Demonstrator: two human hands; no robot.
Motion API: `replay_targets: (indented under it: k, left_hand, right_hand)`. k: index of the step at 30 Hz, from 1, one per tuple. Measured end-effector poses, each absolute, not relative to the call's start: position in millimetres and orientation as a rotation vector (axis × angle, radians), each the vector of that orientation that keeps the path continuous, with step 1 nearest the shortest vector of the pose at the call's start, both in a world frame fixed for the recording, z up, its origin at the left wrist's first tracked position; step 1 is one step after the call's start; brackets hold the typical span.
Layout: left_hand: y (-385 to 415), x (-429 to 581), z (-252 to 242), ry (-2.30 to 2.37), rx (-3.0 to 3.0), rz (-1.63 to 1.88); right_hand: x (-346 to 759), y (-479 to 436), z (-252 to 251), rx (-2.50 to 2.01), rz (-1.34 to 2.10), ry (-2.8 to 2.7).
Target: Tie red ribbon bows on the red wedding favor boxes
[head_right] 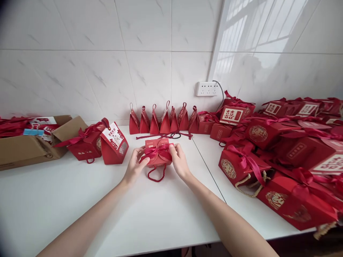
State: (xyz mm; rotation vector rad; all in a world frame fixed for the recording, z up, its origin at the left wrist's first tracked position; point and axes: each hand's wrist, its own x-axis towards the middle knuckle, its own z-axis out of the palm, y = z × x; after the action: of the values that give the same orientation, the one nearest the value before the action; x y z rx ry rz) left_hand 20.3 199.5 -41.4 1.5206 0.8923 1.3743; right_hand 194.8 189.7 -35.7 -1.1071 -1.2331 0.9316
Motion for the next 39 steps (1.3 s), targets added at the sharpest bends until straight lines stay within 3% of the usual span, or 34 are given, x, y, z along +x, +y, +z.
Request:
replay_targets:
  k: [5,12,20,29,35,39]
  left_hand:
    - [199,21,-36,0.863,1.607,1.357]
    - [200,21,-30,1.206,1.745,1.467]
    - [197,21,-35,1.288,1.728,1.583]
    - [196,23,-35,1.268,1.861,1.663]
    - [199,22,-38,1.257,1.873,1.684]
    - [201,16,-40,1.230,1.905,1.691]
  right_hand:
    - [193,186,-29,-1.075,0.829,-1.243]
    - [194,188,-34,-0.946,0.897,-1.286]
    - [198,187,-30,-0.771,1.245,-1.153]
    - [197,184,-27,-0.737,1.386,-1.039]
    - [196,185,-29,-0.752,1.323,-1.149]
    - [203,183,-32,-0.786,1.117,-1.516]
